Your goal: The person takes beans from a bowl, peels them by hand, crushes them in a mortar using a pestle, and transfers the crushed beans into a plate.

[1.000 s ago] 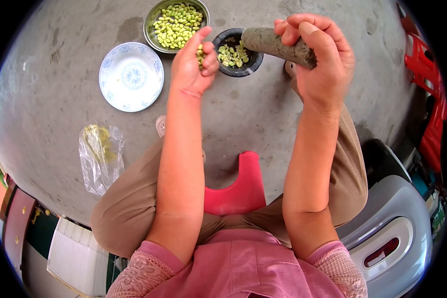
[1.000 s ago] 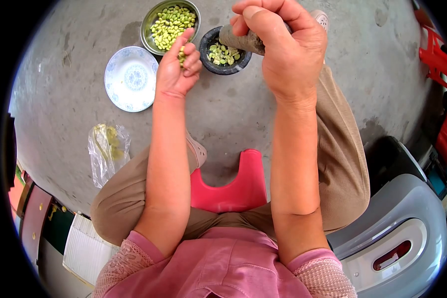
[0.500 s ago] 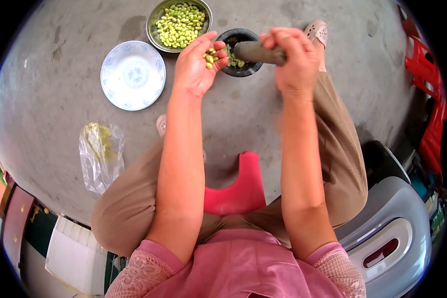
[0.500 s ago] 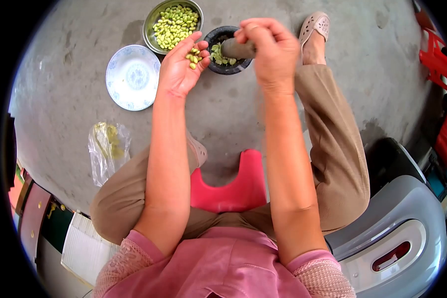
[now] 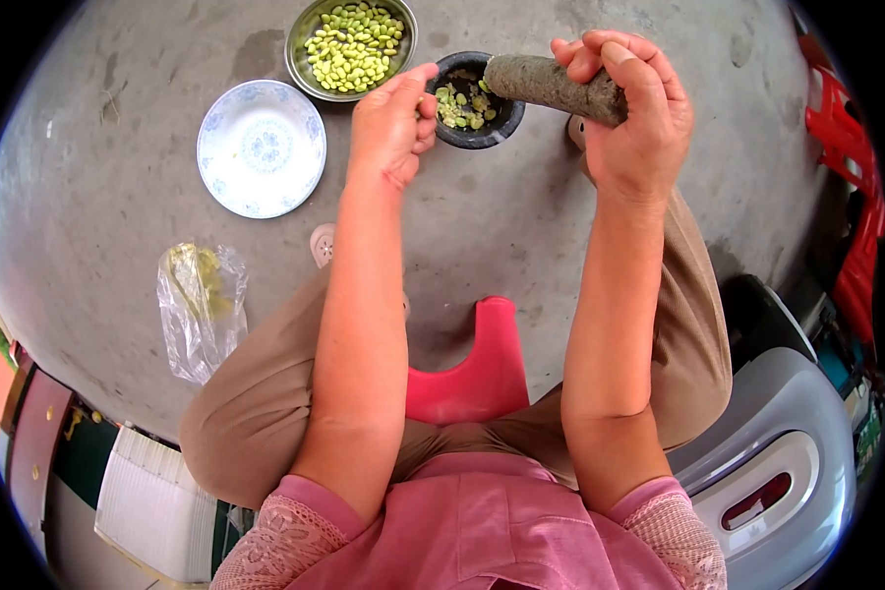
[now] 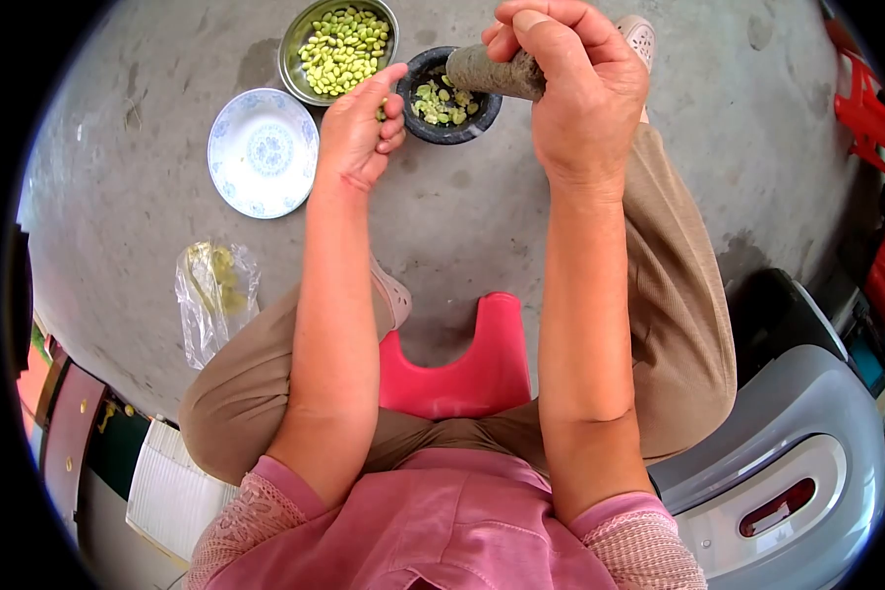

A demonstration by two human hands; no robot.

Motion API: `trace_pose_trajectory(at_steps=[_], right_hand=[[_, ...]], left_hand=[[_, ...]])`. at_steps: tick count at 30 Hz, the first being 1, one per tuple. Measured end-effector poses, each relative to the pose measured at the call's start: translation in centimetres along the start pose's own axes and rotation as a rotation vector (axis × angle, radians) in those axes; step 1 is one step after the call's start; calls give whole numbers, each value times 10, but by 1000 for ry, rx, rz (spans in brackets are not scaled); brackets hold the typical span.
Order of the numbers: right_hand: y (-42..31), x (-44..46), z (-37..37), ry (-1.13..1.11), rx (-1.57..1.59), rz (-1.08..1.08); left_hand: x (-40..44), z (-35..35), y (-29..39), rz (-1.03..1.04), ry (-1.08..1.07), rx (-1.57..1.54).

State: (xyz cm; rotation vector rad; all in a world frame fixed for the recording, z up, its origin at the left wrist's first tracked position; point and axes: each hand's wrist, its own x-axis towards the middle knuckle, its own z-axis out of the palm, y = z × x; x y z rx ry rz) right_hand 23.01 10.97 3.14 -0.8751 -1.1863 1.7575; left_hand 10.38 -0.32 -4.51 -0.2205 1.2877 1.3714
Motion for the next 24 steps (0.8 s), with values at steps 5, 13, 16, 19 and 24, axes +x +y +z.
trace_pose_trajectory(at_steps=[5, 13, 16, 19, 24], right_hand=[[-15, 0, 11, -80, 15, -60], [63, -9, 20, -15, -270, 114], [74, -1, 18, 14, -285, 144], [52, -2, 9, 3, -155, 140], [3, 7, -3, -18, -44, 57]], left_hand=[[5, -9, -1, 45, -46, -147], [5, -9, 1, 10, -29, -351], [5, -8, 1, 3, -54, -319], [-2, 0, -2, 22, -15, -164], [-3, 1, -2, 63, -41, 14]])
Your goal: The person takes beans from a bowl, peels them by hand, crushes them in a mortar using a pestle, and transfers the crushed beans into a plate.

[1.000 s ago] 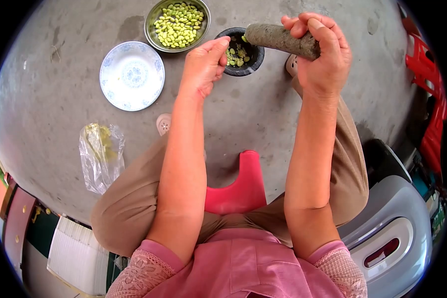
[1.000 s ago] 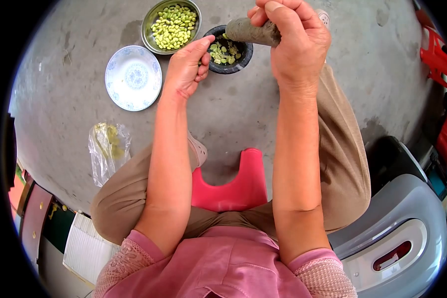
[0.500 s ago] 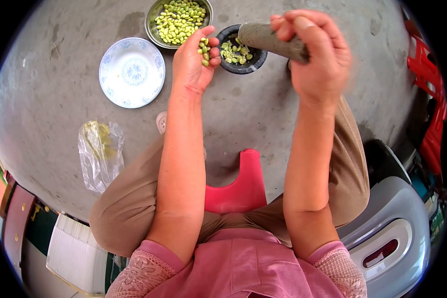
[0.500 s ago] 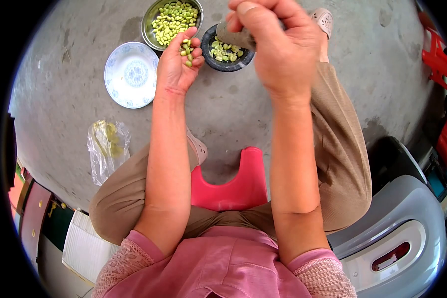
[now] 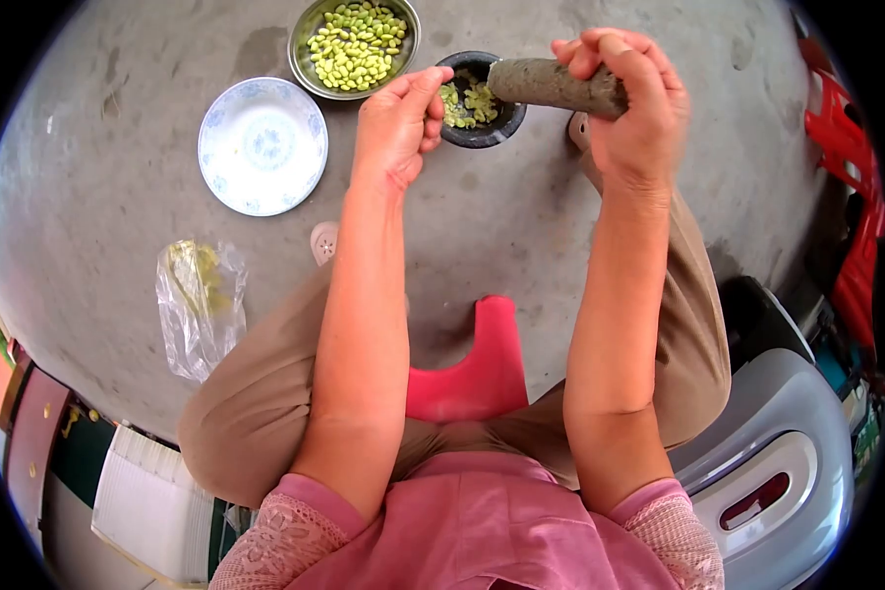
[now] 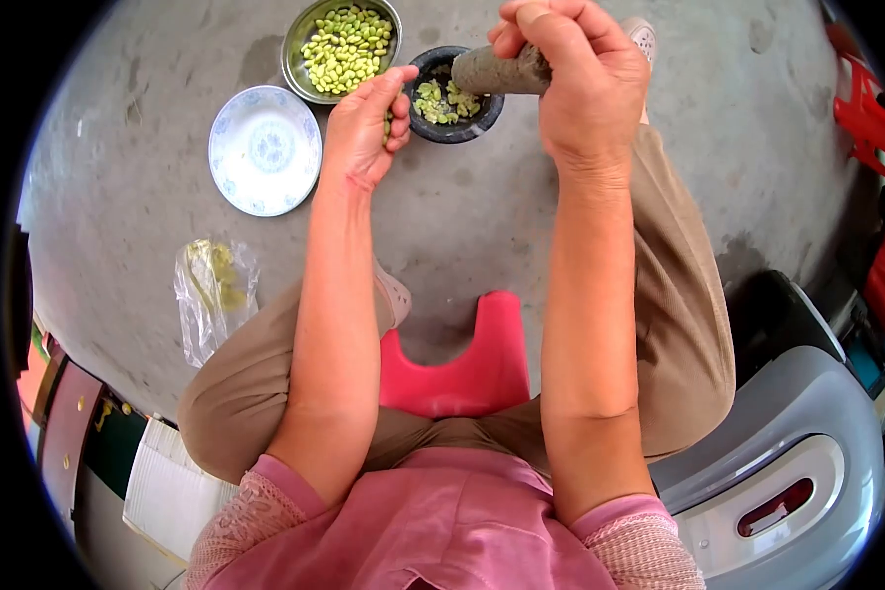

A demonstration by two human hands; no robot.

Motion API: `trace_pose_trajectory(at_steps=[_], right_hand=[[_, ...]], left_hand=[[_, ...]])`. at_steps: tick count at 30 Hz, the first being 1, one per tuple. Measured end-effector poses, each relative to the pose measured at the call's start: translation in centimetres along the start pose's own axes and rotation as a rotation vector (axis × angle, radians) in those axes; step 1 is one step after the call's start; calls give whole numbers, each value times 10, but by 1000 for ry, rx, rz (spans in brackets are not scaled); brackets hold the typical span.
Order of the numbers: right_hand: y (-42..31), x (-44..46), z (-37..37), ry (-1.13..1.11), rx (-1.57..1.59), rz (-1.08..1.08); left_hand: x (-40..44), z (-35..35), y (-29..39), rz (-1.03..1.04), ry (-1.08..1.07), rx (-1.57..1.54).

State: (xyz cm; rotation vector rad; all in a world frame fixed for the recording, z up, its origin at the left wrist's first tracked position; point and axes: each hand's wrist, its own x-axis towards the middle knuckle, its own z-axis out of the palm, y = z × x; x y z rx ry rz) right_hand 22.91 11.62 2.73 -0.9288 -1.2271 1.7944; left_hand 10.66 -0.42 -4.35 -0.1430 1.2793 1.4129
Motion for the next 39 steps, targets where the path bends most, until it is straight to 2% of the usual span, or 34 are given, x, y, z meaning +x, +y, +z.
trace_pose_trajectory(at_steps=[2, 4, 6, 11, 13, 16, 18, 22, 24, 26, 28, 31, 34, 39], right_hand=[[-7, 2, 1, 13, 28, -18], [-8, 3, 2, -13, 21, -39], [-8, 1, 2, -23, 29, -35], [-16, -5, 10, -44, 18, -32], [-19, -6, 17, -136, 2, -78], [10, -8, 30, -81, -86, -31], [61, -11, 27, -49, -279, 167], [77, -1, 29, 62, -253, 156], [70, 5, 24, 82, -190, 217], [58, -1, 17, 117, -95, 215], [39, -7, 9, 118, 95, 56], [15, -9, 0, 124, 135, 32], [9, -5, -4, 130, 82, -17], [1, -9, -2, 51, 82, -46]], left_hand=[[-3, 4, 1, -76, -23, 161], [-4, 6, 0, -75, -32, 177], [-2, 6, -2, -46, 43, 117], [6, -6, 1, 37, 37, -65], [7, -5, 2, 34, 68, -140], [9, -12, 0, 34, 55, -243], [7, -11, 3, -9, 82, -295], [6, -8, 5, 8, 91, -315], [6, -3, 5, 77, 68, -277], [6, -2, 4, 61, 52, -189], [2, -8, 1, 32, 59, -93], [-1, 0, 3, -7, 83, 186], [-3, 7, 1, -90, 3, 276], [-4, 10, -2, -16, 40, 200]])
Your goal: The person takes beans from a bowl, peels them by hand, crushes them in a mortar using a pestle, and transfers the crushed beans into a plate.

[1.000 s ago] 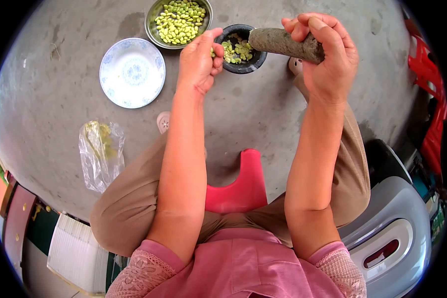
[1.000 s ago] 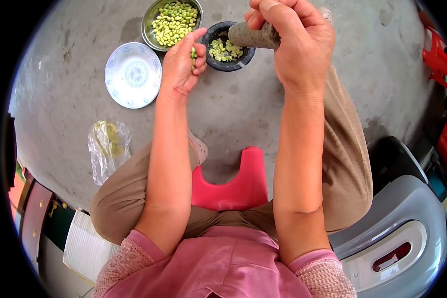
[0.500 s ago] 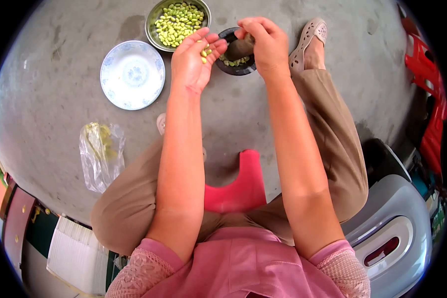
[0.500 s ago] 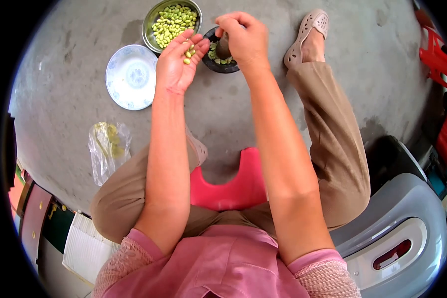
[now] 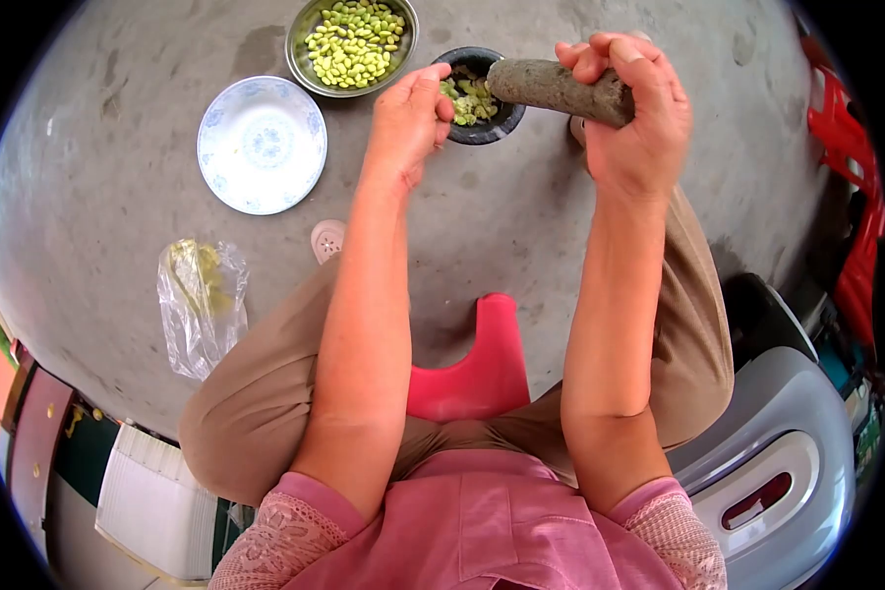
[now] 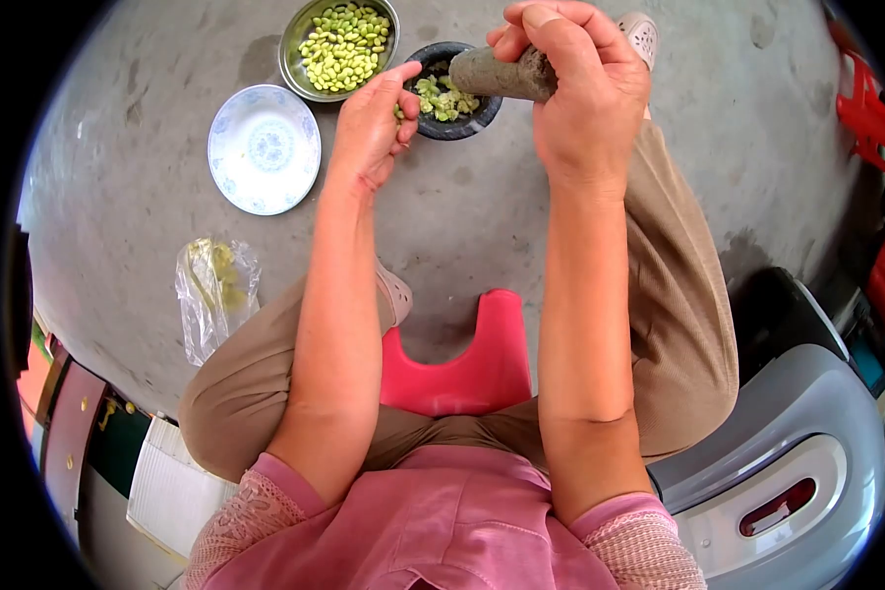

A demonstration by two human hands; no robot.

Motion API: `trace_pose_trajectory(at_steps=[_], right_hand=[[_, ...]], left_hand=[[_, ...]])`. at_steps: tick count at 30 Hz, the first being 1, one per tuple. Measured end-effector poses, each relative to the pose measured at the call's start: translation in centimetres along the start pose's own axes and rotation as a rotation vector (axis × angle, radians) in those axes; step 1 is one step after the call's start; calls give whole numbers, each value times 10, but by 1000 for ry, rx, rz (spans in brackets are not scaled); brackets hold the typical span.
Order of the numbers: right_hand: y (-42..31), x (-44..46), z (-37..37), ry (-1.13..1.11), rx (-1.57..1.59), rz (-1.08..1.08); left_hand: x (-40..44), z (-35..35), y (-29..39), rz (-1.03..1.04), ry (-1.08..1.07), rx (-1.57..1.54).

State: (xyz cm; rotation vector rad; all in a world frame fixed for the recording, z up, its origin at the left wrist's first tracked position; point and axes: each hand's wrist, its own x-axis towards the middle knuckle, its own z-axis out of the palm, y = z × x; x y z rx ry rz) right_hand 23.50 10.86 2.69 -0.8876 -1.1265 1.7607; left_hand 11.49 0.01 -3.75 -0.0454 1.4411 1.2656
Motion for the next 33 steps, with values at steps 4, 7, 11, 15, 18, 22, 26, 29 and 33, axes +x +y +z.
trace_pose_trajectory(at_steps=[4, 7, 11, 15, 18, 22, 26, 29, 33], right_hand=[[-20, -3, 13, -124, 22, -71], [-25, -4, 27, -193, -47, -122], [32, -6, 31, -82, -162, 29], [86, -4, 31, -12, -346, 29], [65, 1, 23, -90, -276, 147], [10, 8, 20, -152, -96, 48], [-10, 8, 29, -127, -101, -11], [19, 3, 27, -165, -328, 29], [73, -1, 13, -79, -277, 189]], left_hand=[[7, -10, 2, 35, -9, -134], [14, -20, -1, 36, -50, -473], [7, -15, 10, 1, 76, -579], [11, -20, 6, -4, 52, -591], [11, -21, 3, 5, 2, -602], [13, -25, 2, 44, 12, -623], [21, -21, 0, 143, -9, -736], [20, -21, 0, 177, -13, -764], [16, -20, 2, 125, 3, -674]])
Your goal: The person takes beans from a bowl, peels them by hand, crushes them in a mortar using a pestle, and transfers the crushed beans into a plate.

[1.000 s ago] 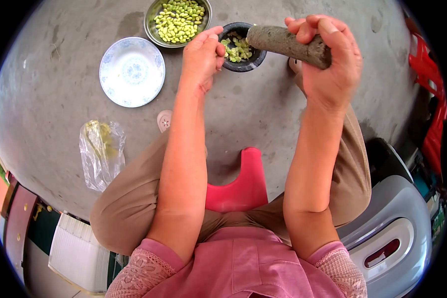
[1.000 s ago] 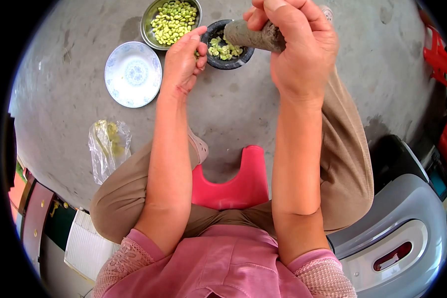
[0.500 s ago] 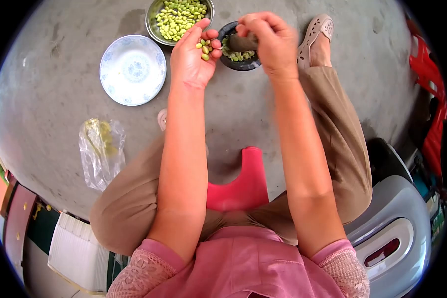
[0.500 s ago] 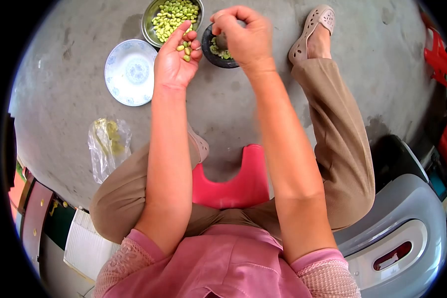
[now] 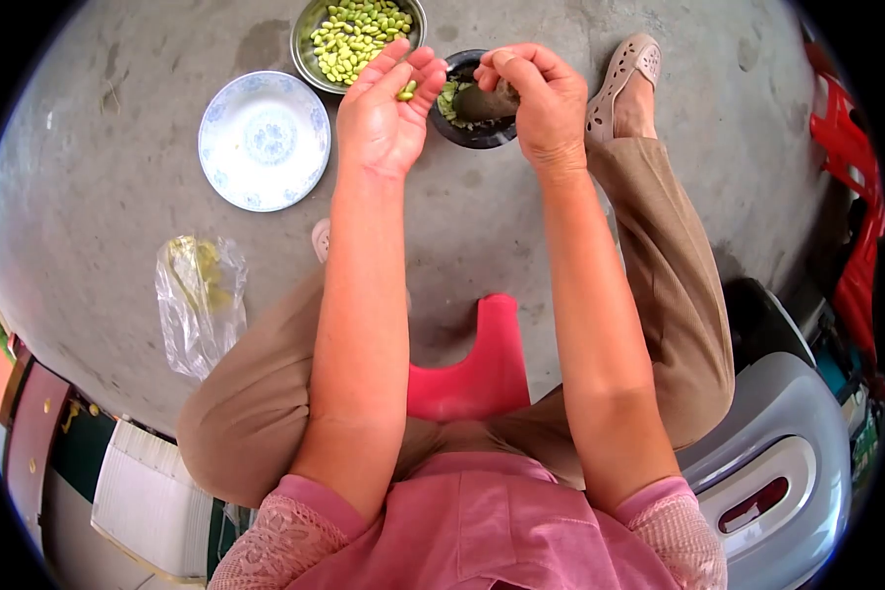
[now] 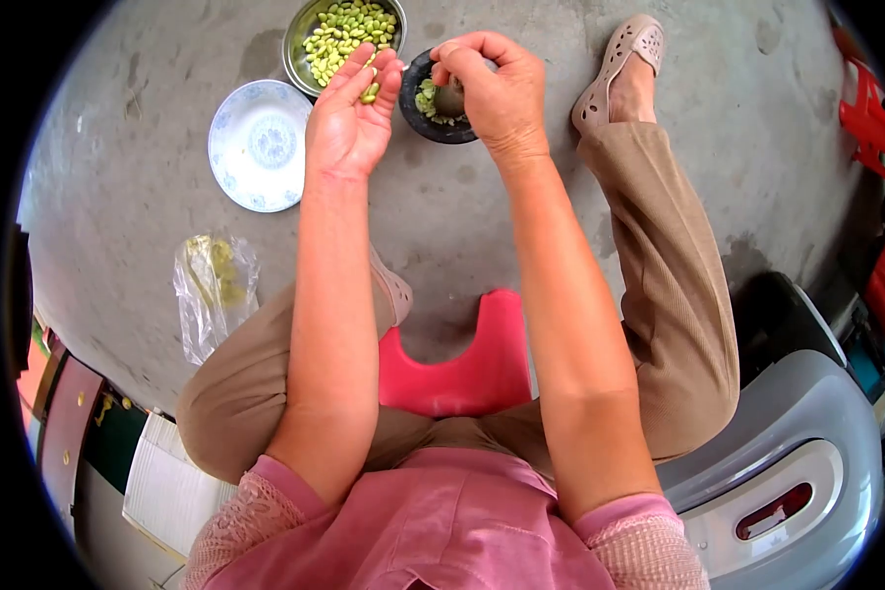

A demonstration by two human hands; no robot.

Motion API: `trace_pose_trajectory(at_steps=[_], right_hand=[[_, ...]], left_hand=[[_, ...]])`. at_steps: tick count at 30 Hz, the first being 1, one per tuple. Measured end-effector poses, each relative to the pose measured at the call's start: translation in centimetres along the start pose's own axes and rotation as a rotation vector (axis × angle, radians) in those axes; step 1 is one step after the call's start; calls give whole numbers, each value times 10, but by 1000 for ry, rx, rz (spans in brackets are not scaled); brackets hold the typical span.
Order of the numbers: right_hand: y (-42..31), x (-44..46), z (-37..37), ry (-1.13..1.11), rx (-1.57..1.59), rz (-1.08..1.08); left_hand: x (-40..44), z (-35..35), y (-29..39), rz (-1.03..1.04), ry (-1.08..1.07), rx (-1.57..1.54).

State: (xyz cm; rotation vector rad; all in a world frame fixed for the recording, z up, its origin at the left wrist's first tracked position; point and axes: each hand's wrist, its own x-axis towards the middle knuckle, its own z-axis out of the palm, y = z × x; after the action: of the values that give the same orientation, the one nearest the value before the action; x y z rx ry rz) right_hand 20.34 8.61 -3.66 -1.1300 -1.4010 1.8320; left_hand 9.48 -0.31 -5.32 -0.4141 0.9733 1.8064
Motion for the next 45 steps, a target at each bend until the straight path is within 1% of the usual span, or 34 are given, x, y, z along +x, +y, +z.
trace_pose_trajectory(at_steps=[1, 2, 4, 6, 7, 9, 10, 12, 14, 16, 20, 22, 23, 24, 26, 27, 28, 29, 30, 32, 34, 36, 38, 39, 41, 45], right_hand=[[3, 0, 0, 24, 140, -89], [3, 0, -7, 39, 242, -49], [-15, -2, -15, 74, 337, -55], [-30, -3, -29, 27, 336, -69], [-37, -4, -33, -16, 330, -88], [-50, -5, -34, 5, 324, -92], [-55, -6, -33, 25, 321, -91], [-57, -6, -28, 51, 297, -106], [-55, -7, -27, 47, 256, -164], [-55, -8, -25, 62, 253, -149], [-62, -11, -27, 60, 221, -151], [-75, -11, -23, 26, 237, -186], [-79, -12, -21, -7, 255, -223], [-79, -13, -17, -7, 254, -223], [-78, -14, -7, -39, 111, -214], [-62, -9, -3, -36, 148, -229], [-39, -8, 4, -5, 139, -190], [-9, -8, 12, 78, 114, -155], [1, -11, 21, 168, 28, -143], [8, -5, 16, 158, 47, -104], [3, -7, 9, 137, 59, -60], [-6, -4, -1, 105, 71, -35], [-21, -11, -8, 148, 238, -70], [-28, -13, -11, 164, 263, -77], [-38, -11, -18, 157, 251, -90], [-47, -6, -24, 145, 185, -153]], left_hand=[[-2, -1, 0, -3, 2, 3], [-5, -2, -2, -23, 7, 44], [-5, 3, 1, -33, 5, 117], [-7, 5, 2, -52, 31, 183], [-7, 4, 2, -70, 34, 272], [-8, 8, 0, -105, 27, 435], [-9, 10, -1, -104, 24, 435], [-13, 13, -4, -190, -44, 621], [-17, 17, -3, -193, -38, 664], [-17, 16, -2, -243, -47, 737], [-11, 11, 4, -219, -8, 642], [-3, 3, 6, -155, 65, 303], [2, -4, 8, -149, 28, 138], [3, -3, 7, -149, 28, 137], [4, -1, 5, 2, 108, -4], [3, -2, 5, 2, 109, -4], [2, -3, 5, 10, 76, 40], [1, -3, 4, 18, 43, 84], [-2, -2, 4, 16, 41, 86], [-5, 4, 4, -16, 34, 183], [-9, 8, 2, -34, 47, 190], [-6, 8, 1, -66, -41, 212], [-7, 9, -1, -87, -40, 241], [-7, 9, -3, -76, -35, 299], [-8, 12, -5, -77, -26, 396], [-10, 12, -6, -70, -38, 477]])
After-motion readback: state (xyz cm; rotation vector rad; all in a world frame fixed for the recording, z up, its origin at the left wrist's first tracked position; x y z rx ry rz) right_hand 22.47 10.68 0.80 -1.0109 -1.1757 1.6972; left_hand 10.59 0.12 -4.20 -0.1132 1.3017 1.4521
